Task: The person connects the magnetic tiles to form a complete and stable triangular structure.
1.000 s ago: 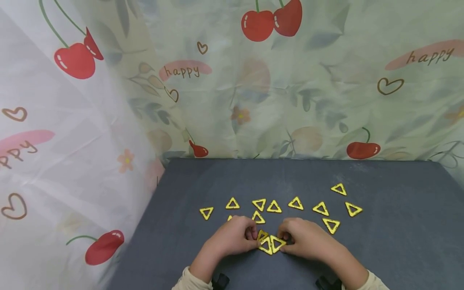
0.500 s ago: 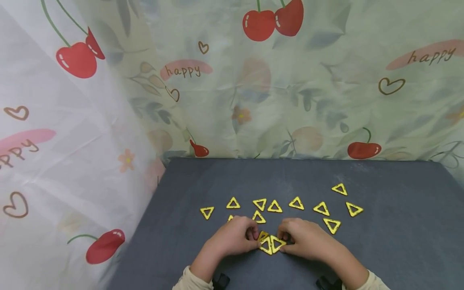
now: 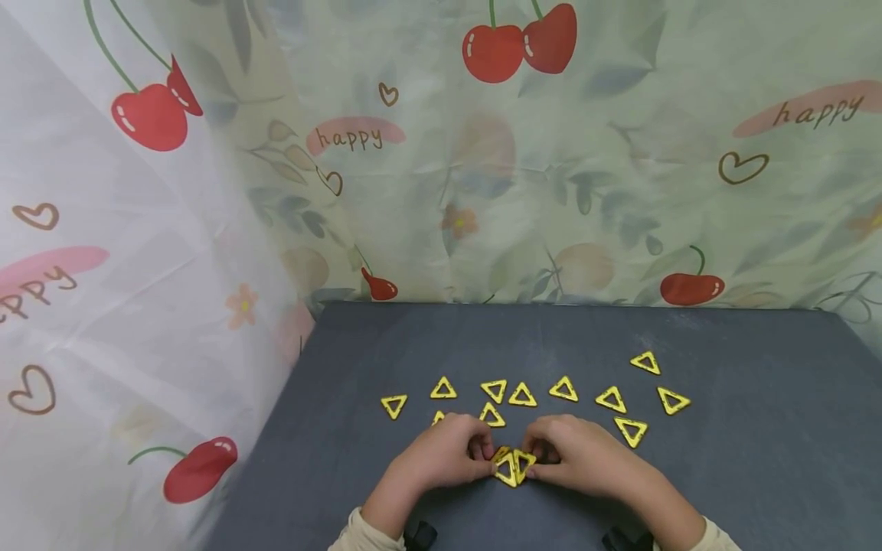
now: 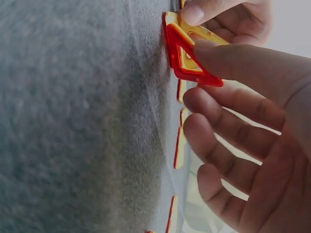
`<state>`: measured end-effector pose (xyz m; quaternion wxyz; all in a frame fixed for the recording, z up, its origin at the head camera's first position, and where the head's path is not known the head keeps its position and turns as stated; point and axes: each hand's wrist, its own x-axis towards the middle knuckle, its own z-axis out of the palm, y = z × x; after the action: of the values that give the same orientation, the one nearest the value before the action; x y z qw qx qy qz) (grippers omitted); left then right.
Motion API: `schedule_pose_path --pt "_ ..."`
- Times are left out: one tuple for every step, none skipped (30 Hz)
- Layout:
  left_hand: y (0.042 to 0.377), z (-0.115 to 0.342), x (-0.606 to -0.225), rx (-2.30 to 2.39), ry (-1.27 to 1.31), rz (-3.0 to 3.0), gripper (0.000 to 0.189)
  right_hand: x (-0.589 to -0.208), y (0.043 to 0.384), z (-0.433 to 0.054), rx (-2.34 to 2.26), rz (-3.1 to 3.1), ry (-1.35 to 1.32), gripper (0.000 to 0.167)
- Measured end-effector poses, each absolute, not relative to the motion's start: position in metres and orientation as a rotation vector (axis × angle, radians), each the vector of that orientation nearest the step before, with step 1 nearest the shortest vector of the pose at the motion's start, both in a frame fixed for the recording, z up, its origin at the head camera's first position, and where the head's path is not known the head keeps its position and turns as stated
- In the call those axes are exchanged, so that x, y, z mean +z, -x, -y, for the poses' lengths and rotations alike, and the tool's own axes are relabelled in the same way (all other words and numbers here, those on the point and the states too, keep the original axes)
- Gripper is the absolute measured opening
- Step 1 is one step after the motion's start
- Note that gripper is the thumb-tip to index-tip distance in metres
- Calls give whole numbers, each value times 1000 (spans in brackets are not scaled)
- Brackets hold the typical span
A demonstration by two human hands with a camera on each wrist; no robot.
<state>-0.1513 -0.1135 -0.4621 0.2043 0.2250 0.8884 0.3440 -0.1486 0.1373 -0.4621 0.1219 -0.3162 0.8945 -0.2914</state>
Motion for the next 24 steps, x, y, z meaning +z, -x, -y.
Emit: schedule_pose_path --pt "151 114 -463 959 -629 -2473 17 -462 149 -137 -868 -2601 920 15" --pt "152 114 -463 961 -631 -2467 17 -462 149 -136 -887 -2591 916 15" --pt "152 114 -464 960 -635 -2464 17 -462 148 -135 -904 -2583 914 15" --pt "152 114 -464 960 -638 -2463 17 -462 148 -135 -919 -2582 918 15" --pt "152 114 -464 962 -640 -2460 17 -462 148 -134 -935 -2581 925 14" --pt "152 113 -464 962 -646 -2460 17 -462 148 -133 -953 -2582 934 14" --pt "153 113 -464 963 -653 -2461 17 -462 148 -132 -973 -2580 944 13" --pt "153 113 -464 965 -656 -2457 17 -462 147 -131 -992 -2578 956 13" --pt "153 113 -463 966 -659 -2453 17 -462 147 -130 -1006 -2576 963 13" --pt "153 113 -463 969 -662 -2450 17 -462 147 -130 -1018 -2574 970 13" --pt "153 113 -463 970 -664 -2446 17 -463 147 -129 -1027 -2571 975 12" --pt "153 113 -463 969 -667 -2441 17 -463 147 -129 -1034 -2569 981 13" --pt "153 113 -463 969 -667 -2437 17 -463 146 -129 -1037 -2565 983 13" --pt "153 113 -463 969 -668 -2432 17 -463 146 -128 -1040 -2565 985 13" --pt "153 113 -464 966 -673 -2430 17 -463 146 -128 -1041 -2567 987 13" --pt "153 113 -464 964 -678 -2431 17 -463 146 -128 -1044 -2567 994 13" --pt "153 113 -464 963 -681 -2430 17 -463 145 -128 -1046 -2570 1002 13" --pt "154 113 -465 962 -684 -2431 17 -463 145 -128 -1048 -2573 1009 13" --pt "154 113 -465 962 -692 -2433 16 -463 145 -128 -1049 -2576 1013 14" --pt "154 113 -465 964 -702 -2433 15 -463 145 -128 -1050 -2580 1018 14" --pt "155 113 -465 969 -710 -2430 15 -463 145 -127 -1051 -2583 1026 15" --pt "155 113 -465 974 -720 -2426 15 -463 145 -127 -1053 -2585 1036 16" --pt "156 113 -464 979 -732 -2418 18 -463 145 -127 -1054 -2586 1044 16" --pt "157 114 -463 981 -747 -2409 21 -463 145 -127 -1054 -2586 1053 17"
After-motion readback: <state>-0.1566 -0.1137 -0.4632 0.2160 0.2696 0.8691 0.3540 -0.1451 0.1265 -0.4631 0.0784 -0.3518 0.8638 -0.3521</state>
